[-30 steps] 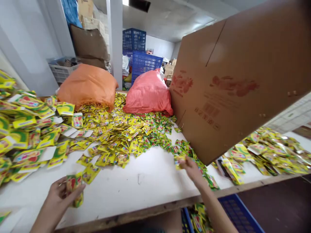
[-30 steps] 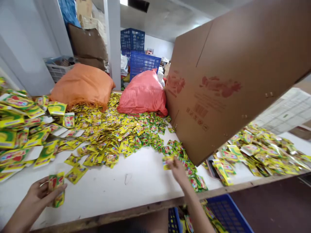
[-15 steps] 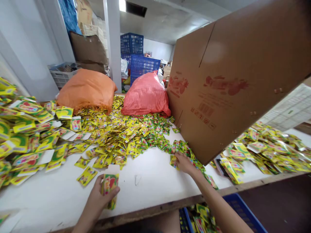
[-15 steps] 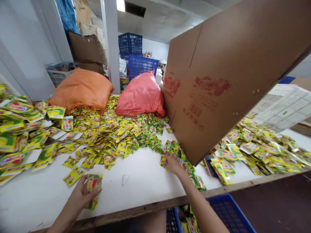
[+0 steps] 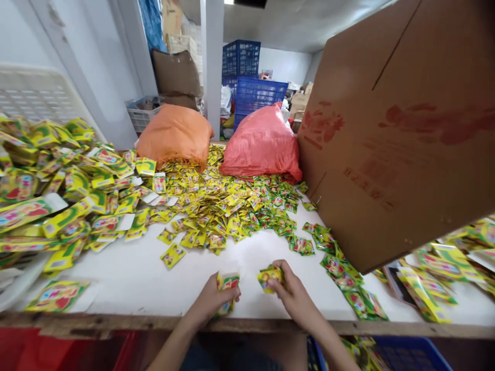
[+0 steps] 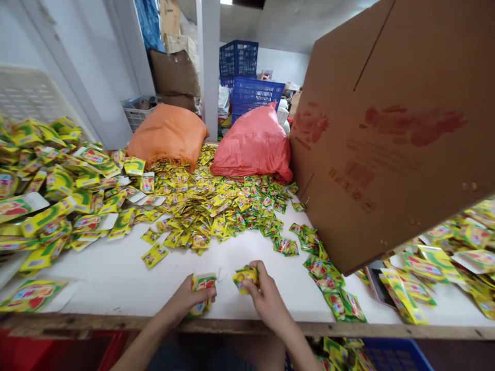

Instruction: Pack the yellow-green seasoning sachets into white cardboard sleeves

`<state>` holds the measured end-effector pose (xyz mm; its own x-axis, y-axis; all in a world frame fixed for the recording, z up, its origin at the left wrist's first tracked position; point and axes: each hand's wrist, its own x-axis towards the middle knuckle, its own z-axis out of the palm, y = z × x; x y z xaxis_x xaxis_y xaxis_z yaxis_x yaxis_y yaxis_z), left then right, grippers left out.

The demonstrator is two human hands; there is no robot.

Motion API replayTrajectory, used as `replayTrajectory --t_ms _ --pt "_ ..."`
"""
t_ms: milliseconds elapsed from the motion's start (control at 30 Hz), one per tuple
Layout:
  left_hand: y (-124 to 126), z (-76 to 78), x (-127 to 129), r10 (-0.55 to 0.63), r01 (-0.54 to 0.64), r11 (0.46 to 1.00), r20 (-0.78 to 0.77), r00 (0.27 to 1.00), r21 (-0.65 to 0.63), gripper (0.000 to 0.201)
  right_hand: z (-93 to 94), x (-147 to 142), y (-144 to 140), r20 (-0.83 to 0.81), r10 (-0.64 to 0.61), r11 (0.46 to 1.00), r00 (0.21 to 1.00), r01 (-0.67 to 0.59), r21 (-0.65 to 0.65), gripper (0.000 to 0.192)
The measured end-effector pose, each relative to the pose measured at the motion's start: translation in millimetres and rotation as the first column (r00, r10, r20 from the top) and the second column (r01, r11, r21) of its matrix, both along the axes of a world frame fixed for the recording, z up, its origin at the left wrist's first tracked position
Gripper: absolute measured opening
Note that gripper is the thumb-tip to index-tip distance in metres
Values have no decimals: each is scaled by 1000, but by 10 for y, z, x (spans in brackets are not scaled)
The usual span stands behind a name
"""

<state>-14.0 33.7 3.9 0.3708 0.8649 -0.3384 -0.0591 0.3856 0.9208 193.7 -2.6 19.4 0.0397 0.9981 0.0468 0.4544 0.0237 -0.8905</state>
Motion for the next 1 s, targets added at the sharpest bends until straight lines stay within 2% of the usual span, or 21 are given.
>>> replayTrajectory --t_ms 67,133,233,300,400,500,633,700,800,867,933,1000 --pt "7 -4 21 -40 40 998 -8 999 37 25 151 -301 85 -125 -3 997 992 14 82 24" --pt "10 -15 19 -83 83 992 -1 997 90 19 233 -528 181 -119 37 987 992 -18 158 23" --pt "9 -54 2 -93 92 991 12 996 101 14 273 -656 271 85 165 953 983 -181 242 16" --pt "9 -86 3 -76 75 994 14 997 81 14 309 -640 286 233 210 934 950 -265 239 16" --pt "10 -109 23 -78 77 992 3 997 96 12 412 -626 277 407 218 939 887 -304 159 20" --pt "14 -93 23 -57 57 991 -2 998 118 7 488 -709 274 473 233 939 850 -324 119 25" --pt "14 -56 -19 -14 14 995 2 1000 98 8 439 -774 285 277 283 937 918 -326 123 40" --pt "13 -47 -30 -13 13 997 6 1000 74 11 379 -735 299 195 270 945 943 -298 134 31" --pt "14 -43 -21 -31 30 998 20 999 53 13 301 -666 337 249 199 934 948 -261 244 8" --pt "14 -44 -11 -61 59 997 35 998 56 13 259 -666 364 320 132 923 938 -234 306 2" --pt "12 -47 -8 -96 92 993 48 994 67 11 213 -703 382 370 117 925 922 -236 298 7" --pt "10 -51 -16 -115 111 991 52 992 81 10 155 -745 381 381 161 929 910 -270 252 19"
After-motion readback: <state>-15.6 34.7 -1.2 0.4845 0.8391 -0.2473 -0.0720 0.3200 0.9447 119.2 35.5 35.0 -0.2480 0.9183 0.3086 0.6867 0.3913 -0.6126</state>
